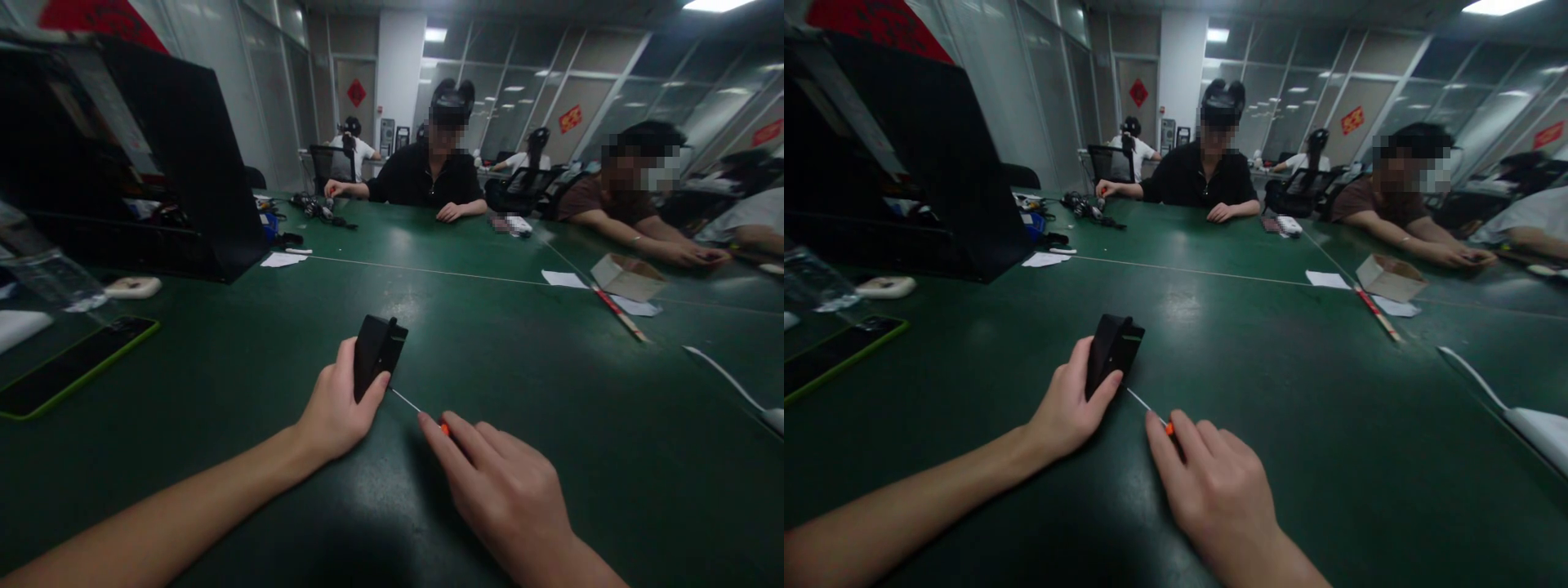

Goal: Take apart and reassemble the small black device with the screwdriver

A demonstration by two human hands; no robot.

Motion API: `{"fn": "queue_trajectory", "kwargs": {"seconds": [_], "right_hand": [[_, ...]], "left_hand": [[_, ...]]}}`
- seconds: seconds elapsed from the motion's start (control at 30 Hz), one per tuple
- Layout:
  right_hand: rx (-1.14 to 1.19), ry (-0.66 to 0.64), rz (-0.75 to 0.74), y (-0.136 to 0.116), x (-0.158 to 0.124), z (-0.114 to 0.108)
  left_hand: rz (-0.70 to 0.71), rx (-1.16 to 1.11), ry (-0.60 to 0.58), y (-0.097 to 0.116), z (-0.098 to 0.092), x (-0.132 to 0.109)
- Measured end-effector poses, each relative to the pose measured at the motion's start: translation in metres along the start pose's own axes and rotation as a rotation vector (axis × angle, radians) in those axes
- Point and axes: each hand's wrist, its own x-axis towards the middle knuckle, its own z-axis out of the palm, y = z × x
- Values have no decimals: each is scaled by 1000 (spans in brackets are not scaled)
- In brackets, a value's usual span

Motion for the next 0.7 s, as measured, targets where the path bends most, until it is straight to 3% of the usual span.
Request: {"fn": "queue_trajectory", "kwargs": {"seconds": [0.07, 0.13, 0.27, 0.4, 0.57, 0.7], "right_hand": [[-68, 32, -67, 2, 1, -4], [19, 22, -5, 6, 4, -4], [515, -99, 387, 9, 13, 9], [903, -220, 687, 3, 19, 23], [1187, -147, 739, 0, 19, 30], [1208, -135, 737, 6, 16, 33]], "left_hand": [[-84, -159, -4, 3, 3, 0], [-175, -376, -36, 4, 5, 0], [-274, -745, -67, 5, 10, -2], [-254, -855, -132, 9, 17, -8], [-184, -898, -272, 14, 25, -13], [-139, -918, -334, 10, 24, -12]]}}
